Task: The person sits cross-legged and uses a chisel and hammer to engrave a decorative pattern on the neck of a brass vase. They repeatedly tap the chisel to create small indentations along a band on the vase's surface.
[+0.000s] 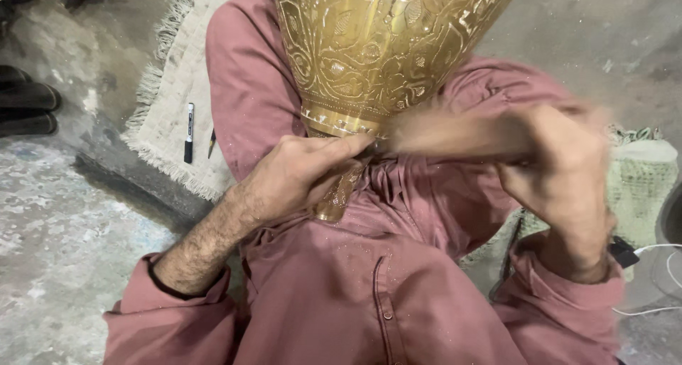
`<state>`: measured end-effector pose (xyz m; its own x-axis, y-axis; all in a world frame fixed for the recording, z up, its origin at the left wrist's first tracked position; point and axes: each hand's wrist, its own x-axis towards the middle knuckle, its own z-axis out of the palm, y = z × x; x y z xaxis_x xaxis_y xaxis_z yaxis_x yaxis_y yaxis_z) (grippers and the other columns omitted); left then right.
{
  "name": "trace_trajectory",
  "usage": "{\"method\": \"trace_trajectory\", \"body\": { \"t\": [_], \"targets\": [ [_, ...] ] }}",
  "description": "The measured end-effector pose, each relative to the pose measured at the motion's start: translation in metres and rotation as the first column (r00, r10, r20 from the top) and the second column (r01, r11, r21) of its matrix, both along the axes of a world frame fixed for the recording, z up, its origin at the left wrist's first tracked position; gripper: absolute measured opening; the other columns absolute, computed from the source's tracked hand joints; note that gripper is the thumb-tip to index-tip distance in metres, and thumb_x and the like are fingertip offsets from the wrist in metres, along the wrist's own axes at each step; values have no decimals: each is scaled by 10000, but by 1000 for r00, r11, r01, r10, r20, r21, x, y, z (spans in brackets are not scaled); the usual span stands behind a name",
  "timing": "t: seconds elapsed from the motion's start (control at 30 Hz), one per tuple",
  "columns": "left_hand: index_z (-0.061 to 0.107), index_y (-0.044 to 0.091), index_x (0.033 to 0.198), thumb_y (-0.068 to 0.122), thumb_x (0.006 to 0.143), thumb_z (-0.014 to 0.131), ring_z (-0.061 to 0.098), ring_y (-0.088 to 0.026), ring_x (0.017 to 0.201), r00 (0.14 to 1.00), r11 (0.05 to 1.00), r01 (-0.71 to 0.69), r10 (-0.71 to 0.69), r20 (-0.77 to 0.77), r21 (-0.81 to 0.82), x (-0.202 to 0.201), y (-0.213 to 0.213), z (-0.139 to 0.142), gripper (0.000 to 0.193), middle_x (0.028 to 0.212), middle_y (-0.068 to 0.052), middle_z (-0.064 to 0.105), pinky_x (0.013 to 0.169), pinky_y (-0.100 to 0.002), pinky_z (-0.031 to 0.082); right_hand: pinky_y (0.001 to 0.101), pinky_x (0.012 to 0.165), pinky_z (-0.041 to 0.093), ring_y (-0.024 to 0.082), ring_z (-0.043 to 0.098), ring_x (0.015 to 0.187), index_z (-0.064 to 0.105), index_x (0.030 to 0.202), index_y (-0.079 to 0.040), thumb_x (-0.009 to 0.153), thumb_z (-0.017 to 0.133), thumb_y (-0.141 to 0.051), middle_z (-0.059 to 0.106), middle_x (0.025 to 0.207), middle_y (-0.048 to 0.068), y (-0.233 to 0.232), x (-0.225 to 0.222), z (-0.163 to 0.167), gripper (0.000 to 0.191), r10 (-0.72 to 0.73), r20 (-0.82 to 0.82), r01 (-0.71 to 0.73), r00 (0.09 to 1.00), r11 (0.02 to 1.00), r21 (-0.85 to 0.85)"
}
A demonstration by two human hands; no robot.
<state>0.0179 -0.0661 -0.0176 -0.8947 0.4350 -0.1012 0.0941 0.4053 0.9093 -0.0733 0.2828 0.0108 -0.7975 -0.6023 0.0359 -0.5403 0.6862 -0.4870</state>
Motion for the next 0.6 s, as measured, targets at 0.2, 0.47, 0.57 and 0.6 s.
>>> {"method": "trace_trajectory", "body": {
  "t": [0.2, 0.47, 0.57, 0.6],
  "targets": [
    [505, 156, 1467, 43, 936, 724, 784, -199, 848, 999, 999, -12, 13, -41, 36, 1, 1, -8, 586, 1001, -97, 765, 741, -293, 646, 375, 902, 553, 285, 712, 960, 663, 1218, -29, 789, 762, -26, 715, 1035, 141, 4, -3, 1, 441, -17, 60, 17, 998, 1000, -3],
    [526, 127, 1445, 28, 945, 699, 791, -211, 951, 992, 998, 3, 5, -124, 66, 0, 0, -9, 538, 1082, -111, 766, 813, -307, 660, 365, 831, 573, 283, 722, 912, 659, 1220, -26, 755, 745, -47, 719, 1011, 147, -1, -7, 9, 473, -24, 122, 39, 992, 992, -123],
    [585, 129, 1377, 76, 935, 742, 794, -201, 828, 1000, 1000, -7, 7, 22, -16, -2, 2, -6, 471, 960, -102, 773, 726, -302, 656, 431, 855, 558, 286, 734, 910, 669, 1166, -43, 729, 767, -34, 740, 981, 137, -3, -9, 12, 448, 17, -3, -17, 1000, 1000, 2],
    [573, 112, 1386, 71, 939, 736, 793, -215, 865, 1000, 1000, -10, 10, -20, 14, -3, 2, -6, 477, 994, -112, 769, 748, -307, 655, 480, 873, 548, 309, 736, 917, 673, 1124, -39, 693, 788, -21, 749, 969, 147, -3, -9, 12, 447, 57, -96, -47, 994, 993, 104]
  ]
}}
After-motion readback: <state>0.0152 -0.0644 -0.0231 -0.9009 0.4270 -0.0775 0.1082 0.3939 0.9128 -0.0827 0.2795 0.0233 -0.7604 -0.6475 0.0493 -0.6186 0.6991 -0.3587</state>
